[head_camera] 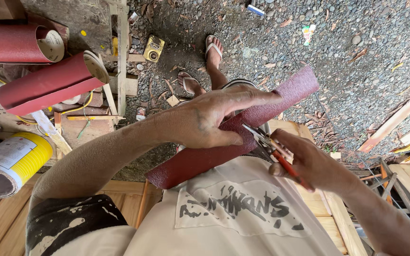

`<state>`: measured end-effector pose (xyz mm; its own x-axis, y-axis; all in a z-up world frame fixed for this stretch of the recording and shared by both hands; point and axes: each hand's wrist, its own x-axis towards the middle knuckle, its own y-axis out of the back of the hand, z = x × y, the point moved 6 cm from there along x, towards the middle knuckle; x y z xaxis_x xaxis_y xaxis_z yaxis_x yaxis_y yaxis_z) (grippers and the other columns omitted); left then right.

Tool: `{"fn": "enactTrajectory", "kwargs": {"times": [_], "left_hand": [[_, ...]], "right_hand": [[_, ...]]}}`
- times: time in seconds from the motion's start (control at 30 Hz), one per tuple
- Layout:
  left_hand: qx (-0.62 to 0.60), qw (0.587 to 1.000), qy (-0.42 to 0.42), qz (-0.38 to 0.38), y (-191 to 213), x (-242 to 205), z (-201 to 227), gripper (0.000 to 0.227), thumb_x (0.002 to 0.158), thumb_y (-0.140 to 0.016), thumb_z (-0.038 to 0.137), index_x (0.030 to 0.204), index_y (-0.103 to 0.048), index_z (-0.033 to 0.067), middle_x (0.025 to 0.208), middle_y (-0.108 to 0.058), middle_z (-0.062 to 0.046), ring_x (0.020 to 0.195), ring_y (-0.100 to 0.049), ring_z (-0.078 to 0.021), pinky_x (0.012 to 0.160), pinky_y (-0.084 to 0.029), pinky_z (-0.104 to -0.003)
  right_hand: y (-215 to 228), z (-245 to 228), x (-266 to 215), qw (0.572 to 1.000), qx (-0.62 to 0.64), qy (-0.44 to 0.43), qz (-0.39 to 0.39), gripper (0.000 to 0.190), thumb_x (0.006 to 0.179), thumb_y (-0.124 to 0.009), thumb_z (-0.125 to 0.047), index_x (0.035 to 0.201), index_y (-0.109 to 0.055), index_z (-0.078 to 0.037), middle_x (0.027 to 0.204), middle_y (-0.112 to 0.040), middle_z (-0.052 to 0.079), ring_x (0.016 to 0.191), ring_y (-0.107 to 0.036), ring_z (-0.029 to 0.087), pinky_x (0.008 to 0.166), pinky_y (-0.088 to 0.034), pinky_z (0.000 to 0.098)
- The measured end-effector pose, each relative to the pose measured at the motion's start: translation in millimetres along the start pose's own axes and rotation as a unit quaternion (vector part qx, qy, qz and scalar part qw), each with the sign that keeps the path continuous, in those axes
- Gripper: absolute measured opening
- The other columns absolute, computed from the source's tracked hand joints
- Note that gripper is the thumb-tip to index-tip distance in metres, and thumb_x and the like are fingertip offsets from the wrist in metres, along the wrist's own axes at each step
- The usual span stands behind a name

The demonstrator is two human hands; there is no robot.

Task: The person cuts a roll of red sanding paper with scissors, then wraps a small piece around a wooden block and uses it to sand a wooden door panel.

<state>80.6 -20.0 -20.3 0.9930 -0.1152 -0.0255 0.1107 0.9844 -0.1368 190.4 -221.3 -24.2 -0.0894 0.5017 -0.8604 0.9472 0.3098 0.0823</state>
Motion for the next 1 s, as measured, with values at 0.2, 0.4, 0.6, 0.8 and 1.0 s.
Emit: {"fn": "enactTrajectory", "kwargs": {"times": [0.2,0.4,0.6,0.8,1.0], "left_hand": [[-0.039,0.999,-0.006,-0.037,-3,0,6,0.086,0.092,-0.075,0.007,0.164,-0.026,0.0126,0.164,-0.041,-0.020,0.154,-0.040,-0.0348,0.129,-0.031,-0.050],[-0.006,1.000,0.010,-0.024,-4,5,11,0.089,0.090,-0.079,0.009,0.163,-0.028,0.0149,0.162,-0.044,-0.017,0.152,-0.045,-0.0306,0.129,-0.035,-0.046],[0.000,1.000,0.018,-0.017,-5,7,14,0.092,0.089,-0.081,0.007,0.163,-0.027,0.0169,0.162,-0.044,-0.016,0.151,-0.045,-0.0294,0.126,-0.035,-0.044],[0.001,0.999,0.041,-0.026,-7,8,13,0.092,0.089,-0.081,0.009,0.163,-0.028,0.0210,0.157,-0.050,-0.013,0.147,-0.051,-0.0268,0.124,-0.040,-0.042],[0.028,0.999,0.021,-0.018,-8,10,9,0.093,0.087,-0.083,0.009,0.162,-0.028,0.0172,0.155,-0.049,-0.014,0.144,-0.052,-0.0290,0.122,-0.045,-0.042]], "right_hand": [[-4,8,6,0.995,0.076,0.054,-0.040,0.061,0.079,-0.080,-0.041,0.127,-0.061,-0.007,0.100,-0.077,0.008,0.088,-0.068,0.018,0.077,-0.055,0.0389],[-6,-1,4,0.993,0.093,0.078,-0.001,0.081,0.076,-0.075,-0.052,0.139,-0.054,-0.005,0.110,-0.077,0.009,0.083,-0.071,0.018,0.068,-0.058,0.0395],[-1,-16,2,0.994,0.031,0.084,0.056,0.065,0.074,-0.075,-0.059,0.106,-0.065,-0.005,0.073,-0.073,0.007,0.063,-0.066,0.018,0.058,-0.051,0.0396],[1,-15,-1,0.995,-0.024,0.056,0.079,0.061,0.068,-0.075,-0.064,0.085,-0.062,-0.006,0.059,-0.063,0.005,0.055,-0.061,0.017,0.050,-0.047,0.0389],[-1,-3,-2,0.994,-0.058,0.028,0.083,0.056,0.065,-0.079,-0.058,0.076,-0.064,-0.006,0.049,-0.054,0.004,0.046,-0.051,0.017,0.045,-0.040,0.0400]]}}
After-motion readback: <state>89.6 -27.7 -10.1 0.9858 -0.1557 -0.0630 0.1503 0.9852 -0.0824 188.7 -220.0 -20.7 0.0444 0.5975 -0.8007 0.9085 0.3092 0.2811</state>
